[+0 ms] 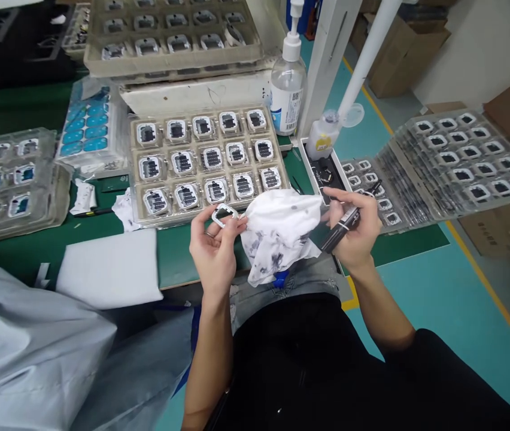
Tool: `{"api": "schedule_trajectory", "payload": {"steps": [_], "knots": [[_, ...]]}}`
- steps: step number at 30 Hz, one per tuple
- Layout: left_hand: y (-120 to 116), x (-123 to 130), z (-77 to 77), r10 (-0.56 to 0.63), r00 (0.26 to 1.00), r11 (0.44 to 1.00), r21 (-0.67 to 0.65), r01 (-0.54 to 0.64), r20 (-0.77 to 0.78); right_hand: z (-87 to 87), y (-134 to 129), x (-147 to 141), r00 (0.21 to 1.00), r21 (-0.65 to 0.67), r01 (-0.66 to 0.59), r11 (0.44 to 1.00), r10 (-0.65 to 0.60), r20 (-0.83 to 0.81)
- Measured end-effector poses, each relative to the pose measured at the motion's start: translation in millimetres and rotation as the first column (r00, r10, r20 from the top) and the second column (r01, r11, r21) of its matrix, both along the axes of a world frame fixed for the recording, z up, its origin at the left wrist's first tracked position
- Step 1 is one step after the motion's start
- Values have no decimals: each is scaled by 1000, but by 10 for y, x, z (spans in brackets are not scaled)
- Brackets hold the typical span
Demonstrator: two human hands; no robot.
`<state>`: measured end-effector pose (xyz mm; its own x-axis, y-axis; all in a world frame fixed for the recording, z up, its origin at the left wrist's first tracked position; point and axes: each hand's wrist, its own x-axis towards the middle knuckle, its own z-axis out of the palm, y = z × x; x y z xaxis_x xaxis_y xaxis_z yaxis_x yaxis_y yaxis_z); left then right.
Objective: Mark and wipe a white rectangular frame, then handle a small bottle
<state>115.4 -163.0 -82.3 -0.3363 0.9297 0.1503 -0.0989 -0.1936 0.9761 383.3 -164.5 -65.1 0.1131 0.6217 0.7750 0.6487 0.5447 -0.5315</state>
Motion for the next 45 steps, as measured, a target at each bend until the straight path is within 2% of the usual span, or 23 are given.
{"api": "schedule_trajectory", "payload": {"steps": [4, 9, 11, 13, 15, 17, 18, 20, 23, 25, 27, 29, 31, 33, 35, 37, 39, 40, 42, 45], "knots": [[-56, 16, 9, -72, 997, 996, 58, 74, -32, -49, 1, 66, 962, -79, -133, 988, 148, 231], [-121, 43, 34, -82, 994, 953, 286, 99, -70, -32, -54, 133, 924, 8, -226, 974, 212, 319], [-153, 50, 26, -102, 990, 915, 381, 132, -97, 21, -142, 151, 942, 44, -222, 974, 203, 268], [-195, 60, 15, -136, 977, 874, 444, 195, -161, 102, -233, 161, 983, 84, -143, 986, 132, 127], [-243, 90, 19, -165, 947, 829, 482, 284, -274, 207, -286, 173, 996, 122, -83, 989, 87, -27], [-287, 153, 55, -182, 891, 772, 500, 392, -417, 324, -283, 195, 992, 117, -78, 990, 89, -94], [-305, 197, 83, -180, 857, 738, 511, 442, -482, 381, -265, 213, 991, 79, -102, 992, 108, -81], [-336, 296, 145, -170, 796, 668, 525, 527, -581, 482, -210, 256, 982, -90, -190, 978, 191, 5], [-370, 424, 196, -173, 729, 597, 519, 612, -662, 589, -129, 319, 906, -365, -349, 863, 411, 104], [-386, 466, 186, -187, 701, 572, 504, 647, -688, 625, -91, 346, 843, -460, -422, 781, 525, 119], [-396, 472, 155, -214, 696, 558, 499, 663, -685, 626, -64, 361, 807, -521, -446, 728, 579, 116], [-409, 456, 116, -248, 707, 565, 494, 661, -663, 581, -41, 370, 827, -523, -426, 738, 552, 105], [-437, 432, 69, -265, 728, 596, 486, 639, -633, 493, -17, 376, 890, -419, -375, 827, 447, 86], [-492, 411, 10, -286, 754, 636, 472, 611, -591, 382, 2, 388, 938, -215, -320, 923, 340, 63], [-566, 404, -48, -326, 806, 709, 435, 554, -495, 275, 3, 411, 961, -18, -271, 962, 272, 48], [-633, 412, -86, -339, 881, 830, 337, 445, -329, 189, -28, 453, 964, 75, -264, 962, 260, 62], [-663, 429, -93, -326, 934, 921, 176, 348, -144, 123, -94, 508, 957, 56, -272, 961, 264, 120], [-661, 436, -89, -327, 942, 938, 97, 333, -73, 98, -136, 535, 951, 23, -271, 962, 264, 161], [-632, 445, -78, -367, 930, 930, -17, 367, 0, 72, -214, 576, 942, -43, -235, 971, 238, 237], [-573, 439, -85, -418, 905, 908, -58, 414, -84, 141, -249, 554, 960, -65, -87, 994, 101, 260]]}}
